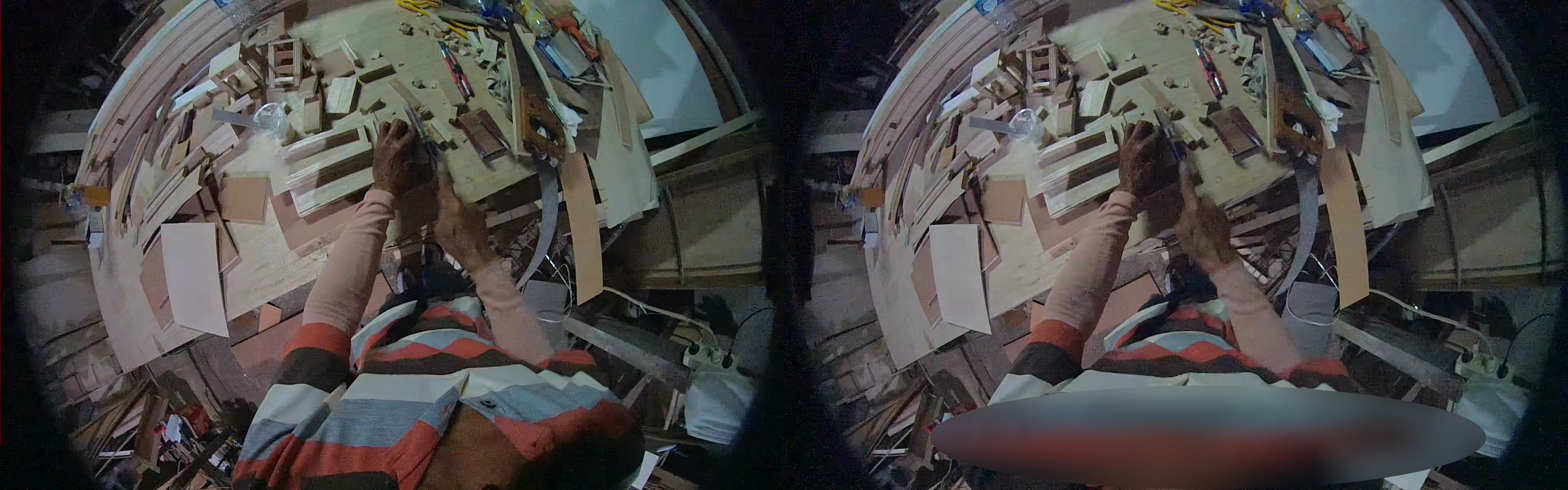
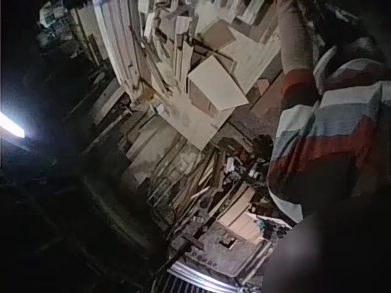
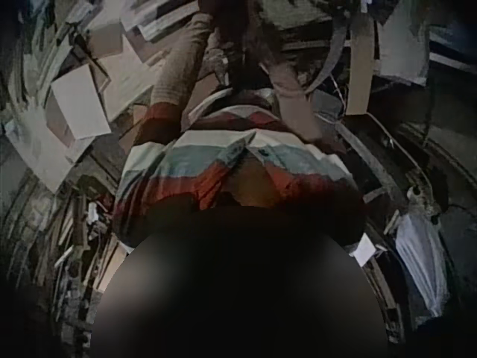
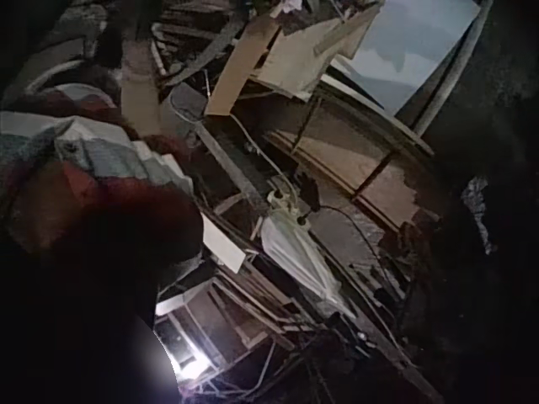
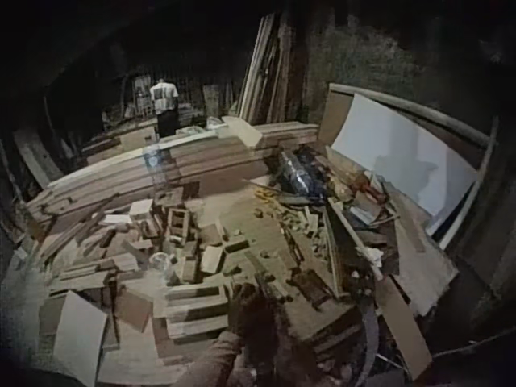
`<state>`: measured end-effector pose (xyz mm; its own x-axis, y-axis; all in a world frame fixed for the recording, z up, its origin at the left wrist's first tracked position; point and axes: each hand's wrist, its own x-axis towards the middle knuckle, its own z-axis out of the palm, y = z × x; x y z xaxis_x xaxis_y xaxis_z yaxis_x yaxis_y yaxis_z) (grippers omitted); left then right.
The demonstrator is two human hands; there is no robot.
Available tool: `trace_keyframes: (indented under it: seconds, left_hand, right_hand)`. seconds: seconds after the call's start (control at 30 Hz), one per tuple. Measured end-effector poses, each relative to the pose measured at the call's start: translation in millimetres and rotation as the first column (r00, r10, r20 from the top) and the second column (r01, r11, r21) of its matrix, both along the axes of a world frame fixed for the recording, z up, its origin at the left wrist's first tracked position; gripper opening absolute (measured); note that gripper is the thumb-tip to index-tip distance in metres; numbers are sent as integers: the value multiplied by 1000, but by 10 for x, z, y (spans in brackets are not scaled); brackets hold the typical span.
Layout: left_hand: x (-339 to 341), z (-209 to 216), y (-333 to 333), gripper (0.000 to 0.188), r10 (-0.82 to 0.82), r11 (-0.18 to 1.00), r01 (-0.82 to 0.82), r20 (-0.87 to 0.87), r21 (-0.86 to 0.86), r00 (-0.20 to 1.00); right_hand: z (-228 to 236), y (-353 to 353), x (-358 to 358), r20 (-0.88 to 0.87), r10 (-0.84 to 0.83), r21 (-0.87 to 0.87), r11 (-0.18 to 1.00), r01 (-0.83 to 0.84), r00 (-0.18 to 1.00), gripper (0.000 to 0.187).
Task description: Apply glue to wood pieces and assemble them according to a design.
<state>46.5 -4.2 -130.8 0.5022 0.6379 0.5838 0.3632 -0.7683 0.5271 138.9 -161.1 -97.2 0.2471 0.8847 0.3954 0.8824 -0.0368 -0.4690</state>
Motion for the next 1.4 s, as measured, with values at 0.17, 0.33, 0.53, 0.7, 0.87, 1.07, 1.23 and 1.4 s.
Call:
trace_keyframes:
  seconds: [0.17,0.33,0.53,0.7,0.87,1.07,1.23,1.4]
  left_hand:
    - [-8,-122,90,40,6,1000,-4,-69,24,998]
    - [-2,-15,37,37,2,999,-1,-19,39,1000]
    - [-14,107,-24,31,-35,993,27,69,118,997]
    - [-16,96,-41,32,-32,999,32,26,-12,999]
    - [-15,22,20,32,-12,997,12,11,73,1000]
    - [-6,-19,14,34,-36,998,37,-21,50,999]
    - [-12,82,7,33,-48,998,47,1,29,999]
    - [-15,142,-33,32,-45,997,44,11,62,999]
  right_hand:
    - [78,33,4,-173,-39,-423,906,-38,984,82]
    - [-12,-143,-39,-177,3,-164,986,-32,984,83]
    - [-348,-76,1,-62,45,12,999,-44,997,86]
    - [-382,-66,-6,-119,1,-128,992,-16,993,85]
    - [-234,-91,-42,-118,10,-31,999,-14,993,84]
    - [-192,-63,-33,-162,-60,-299,954,9,985,82]
    - [-284,-76,-20,-147,-13,-158,987,-10,989,83]
    - [-253,-120,-33,-130,-20,-221,975,-9,991,87]
